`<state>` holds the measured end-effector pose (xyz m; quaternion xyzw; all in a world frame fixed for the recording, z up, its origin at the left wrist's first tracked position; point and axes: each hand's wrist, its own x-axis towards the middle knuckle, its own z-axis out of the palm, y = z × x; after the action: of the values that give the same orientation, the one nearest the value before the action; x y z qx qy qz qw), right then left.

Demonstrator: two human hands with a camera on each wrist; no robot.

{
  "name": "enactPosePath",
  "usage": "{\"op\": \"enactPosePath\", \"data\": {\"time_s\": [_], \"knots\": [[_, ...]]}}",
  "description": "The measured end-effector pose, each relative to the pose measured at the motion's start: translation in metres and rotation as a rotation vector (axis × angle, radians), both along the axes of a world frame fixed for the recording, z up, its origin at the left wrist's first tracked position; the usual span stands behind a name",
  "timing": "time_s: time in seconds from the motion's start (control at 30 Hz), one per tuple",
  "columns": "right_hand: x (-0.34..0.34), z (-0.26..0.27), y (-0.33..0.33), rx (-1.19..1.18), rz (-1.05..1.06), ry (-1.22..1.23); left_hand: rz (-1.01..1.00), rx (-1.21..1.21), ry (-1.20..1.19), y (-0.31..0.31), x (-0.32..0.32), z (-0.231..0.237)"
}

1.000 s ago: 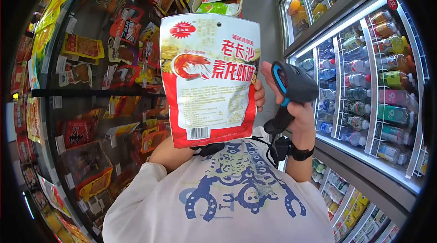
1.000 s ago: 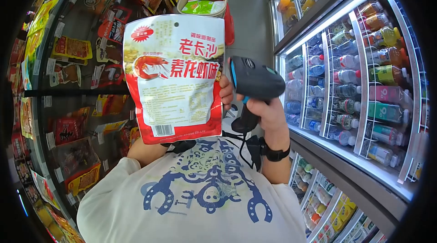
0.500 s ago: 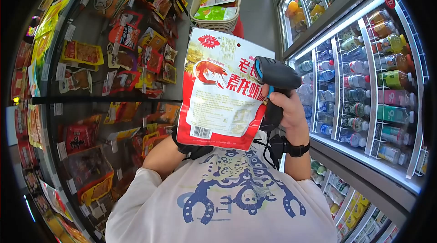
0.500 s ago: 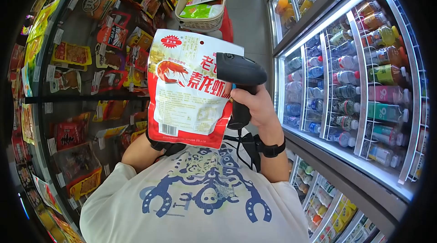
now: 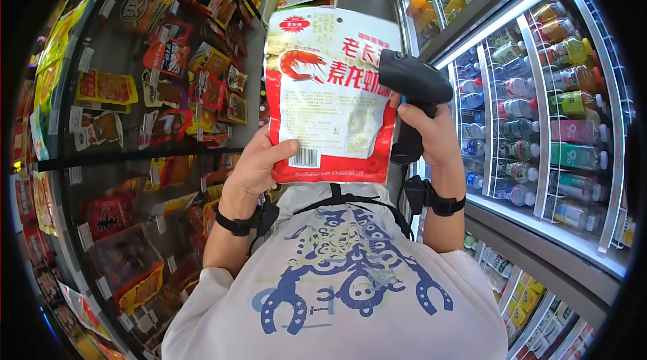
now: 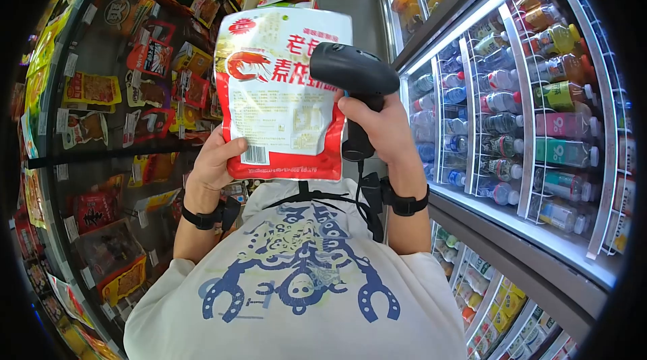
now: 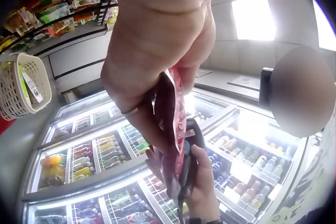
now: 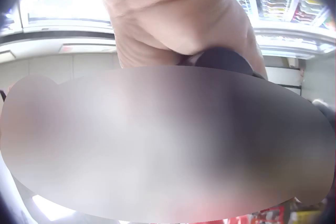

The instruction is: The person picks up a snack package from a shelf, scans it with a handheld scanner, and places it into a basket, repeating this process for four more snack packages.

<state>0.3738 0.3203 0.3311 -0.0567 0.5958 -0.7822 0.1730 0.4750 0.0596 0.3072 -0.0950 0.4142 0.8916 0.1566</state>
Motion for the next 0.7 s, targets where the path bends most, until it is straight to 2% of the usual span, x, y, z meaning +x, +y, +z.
{"op": "enactPosePath", "data": {"time_s": [0.03,0.1,0.13,0.2,0.27,0.3,0.33,0.4,0.47,0.53,0.7], "knots": [[0.003,0.005,0.002,0.003,0.007,0.002,0.029,0.020,0.036,0.003,0.000,0.002],[0.012,0.014,0.009,0.251,-0.107,0.124,0.125,0.022,0.070,0.011,-0.002,0.008],[0.016,0.011,0.007,0.130,-0.118,0.224,0.215,0.018,0.102,0.014,-0.003,0.010],[0.036,0.027,0.003,0.083,-0.088,0.100,0.269,0.008,0.129,0.016,-0.005,0.005],[0.052,0.026,0.003,0.126,0.033,0.069,0.465,-0.020,0.172,0.027,-0.012,0.013],[0.059,0.023,0.002,0.201,0.054,0.088,0.581,-0.025,0.105,0.033,-0.018,0.018],[0.063,0.019,0.000,0.290,0.062,0.138,0.584,-0.023,0.110,0.030,-0.017,0.016],[0.071,0.020,-0.010,0.254,0.079,0.093,0.494,-0.007,0.176,0.022,-0.016,0.010],[0.073,0.021,-0.016,0.267,0.106,0.107,0.519,-0.011,0.151,0.022,-0.016,0.010],[0.074,0.022,-0.020,0.301,0.135,0.260,0.538,-0.011,0.123,0.021,-0.015,0.010],[0.076,0.018,-0.025,0.243,0.132,0.185,0.623,-0.020,0.148,0.019,-0.015,0.010]]}}
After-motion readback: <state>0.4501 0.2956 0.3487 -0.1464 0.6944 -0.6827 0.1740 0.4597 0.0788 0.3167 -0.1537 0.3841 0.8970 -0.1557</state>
